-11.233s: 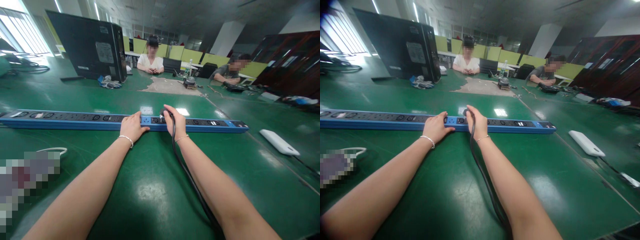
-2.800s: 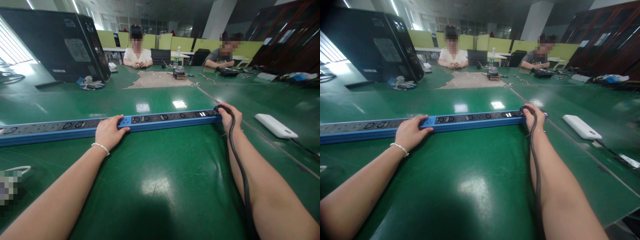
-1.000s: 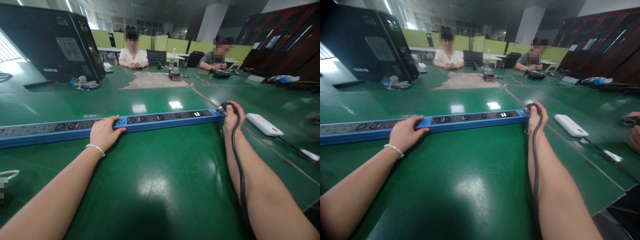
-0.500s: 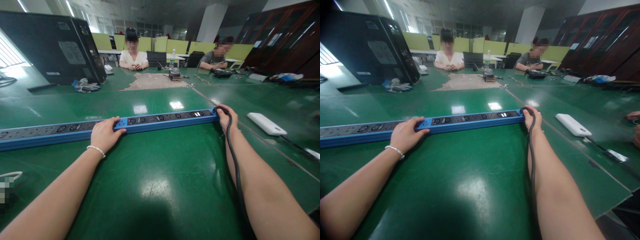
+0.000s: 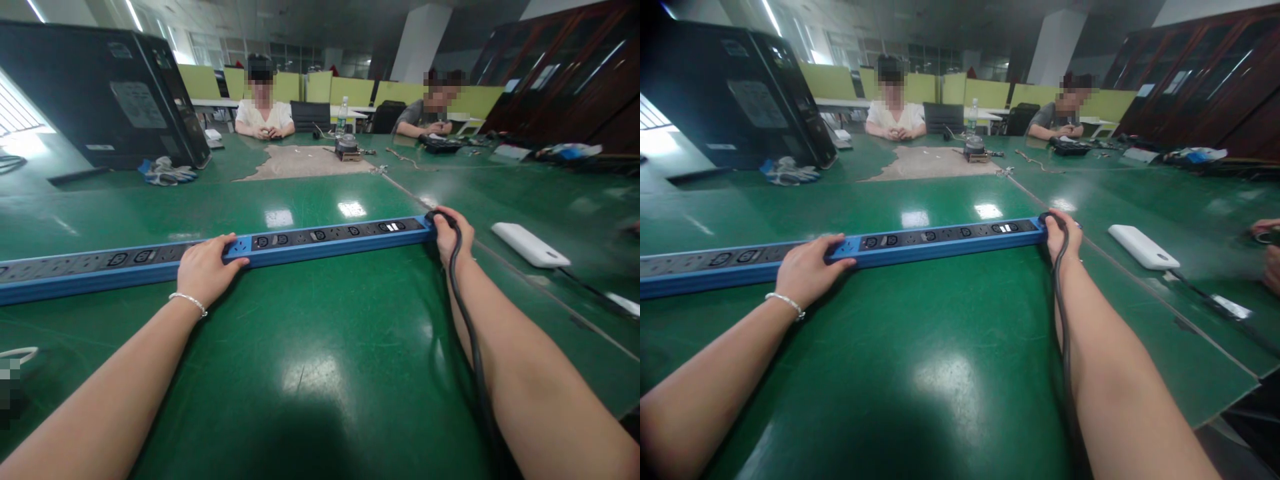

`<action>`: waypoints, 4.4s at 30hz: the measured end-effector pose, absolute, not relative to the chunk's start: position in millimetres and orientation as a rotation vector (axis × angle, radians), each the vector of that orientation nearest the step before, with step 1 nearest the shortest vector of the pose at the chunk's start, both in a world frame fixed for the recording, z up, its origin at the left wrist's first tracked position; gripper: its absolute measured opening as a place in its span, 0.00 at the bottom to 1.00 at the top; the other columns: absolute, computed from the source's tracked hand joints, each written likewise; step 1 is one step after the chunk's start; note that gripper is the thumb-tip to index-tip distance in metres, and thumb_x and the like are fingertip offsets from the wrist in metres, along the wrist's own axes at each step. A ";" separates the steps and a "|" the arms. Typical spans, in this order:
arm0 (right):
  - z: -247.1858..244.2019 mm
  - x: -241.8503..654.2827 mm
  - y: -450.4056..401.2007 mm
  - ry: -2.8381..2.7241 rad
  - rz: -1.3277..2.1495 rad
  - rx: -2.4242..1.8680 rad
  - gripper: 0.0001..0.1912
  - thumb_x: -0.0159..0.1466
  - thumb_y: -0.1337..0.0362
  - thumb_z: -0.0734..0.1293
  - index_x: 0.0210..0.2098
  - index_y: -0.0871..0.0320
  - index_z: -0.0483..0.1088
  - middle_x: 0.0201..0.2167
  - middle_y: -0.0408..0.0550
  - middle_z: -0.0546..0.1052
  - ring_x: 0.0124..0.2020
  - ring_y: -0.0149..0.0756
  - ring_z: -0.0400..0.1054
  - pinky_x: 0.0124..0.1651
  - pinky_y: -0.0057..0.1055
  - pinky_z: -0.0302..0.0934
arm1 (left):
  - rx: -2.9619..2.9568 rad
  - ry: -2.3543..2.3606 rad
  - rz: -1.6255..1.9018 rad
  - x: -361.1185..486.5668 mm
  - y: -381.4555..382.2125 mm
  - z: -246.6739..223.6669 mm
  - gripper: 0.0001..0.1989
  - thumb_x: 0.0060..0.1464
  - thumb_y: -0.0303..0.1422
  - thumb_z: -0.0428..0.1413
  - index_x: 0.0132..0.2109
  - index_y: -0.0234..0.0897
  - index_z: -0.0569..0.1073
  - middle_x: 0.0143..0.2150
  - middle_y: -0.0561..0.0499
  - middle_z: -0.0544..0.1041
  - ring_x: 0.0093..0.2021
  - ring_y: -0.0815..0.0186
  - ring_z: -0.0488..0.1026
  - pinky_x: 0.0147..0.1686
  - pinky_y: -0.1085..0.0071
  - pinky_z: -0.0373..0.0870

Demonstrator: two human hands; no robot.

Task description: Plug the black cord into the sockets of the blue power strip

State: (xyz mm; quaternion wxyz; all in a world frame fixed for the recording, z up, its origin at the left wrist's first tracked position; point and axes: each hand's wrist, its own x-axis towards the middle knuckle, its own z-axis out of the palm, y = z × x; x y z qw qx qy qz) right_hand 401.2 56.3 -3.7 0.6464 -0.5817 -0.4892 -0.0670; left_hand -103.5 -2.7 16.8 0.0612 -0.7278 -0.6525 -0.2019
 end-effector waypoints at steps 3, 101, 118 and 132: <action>1.0 397.6 59.0 -1.042 -0.194 -1.190 0.13 0.56 0.58 0.64 0.38 0.55 0.74 0.39 0.45 0.78 0.42 0.41 0.71 0.50 0.44 0.65 | -2.192 -1.960 -0.619 -104.0 -2.0 16.0 0.27 0.53 0.45 0.52 0.56 0.36 0.67 0.55 0.43 0.73 0.55 0.52 0.69 0.54 0.57 0.62; 11.4 270.5 43.4 -1.488 -0.054 -1.412 0.15 0.58 0.55 0.63 0.39 0.53 0.77 0.38 0.46 0.80 0.40 0.41 0.73 0.47 0.37 0.65 | -2.212 -1.978 -0.638 -102.3 -2.1 16.3 0.26 0.53 0.45 0.53 0.56 0.38 0.67 0.56 0.44 0.72 0.56 0.53 0.68 0.55 0.58 0.61; -5.9 262.8 27.9 -1.564 -0.198 -1.472 0.17 0.60 0.58 0.61 0.47 0.51 0.74 0.41 0.47 0.79 0.41 0.43 0.74 0.49 0.41 0.66 | -2.215 -1.952 -0.637 -102.9 -2.1 15.3 0.24 0.54 0.44 0.52 0.55 0.37 0.68 0.56 0.44 0.72 0.56 0.54 0.68 0.55 0.58 0.61; 22.8 223.8 29.5 -1.402 0.133 -1.192 0.16 0.60 0.54 0.63 0.43 0.53 0.74 0.44 0.49 0.77 0.48 0.42 0.70 0.55 0.43 0.62 | -2.207 -1.940 -0.667 -102.1 -2.5 15.7 0.25 0.53 0.44 0.53 0.55 0.35 0.69 0.55 0.42 0.73 0.55 0.54 0.69 0.55 0.60 0.61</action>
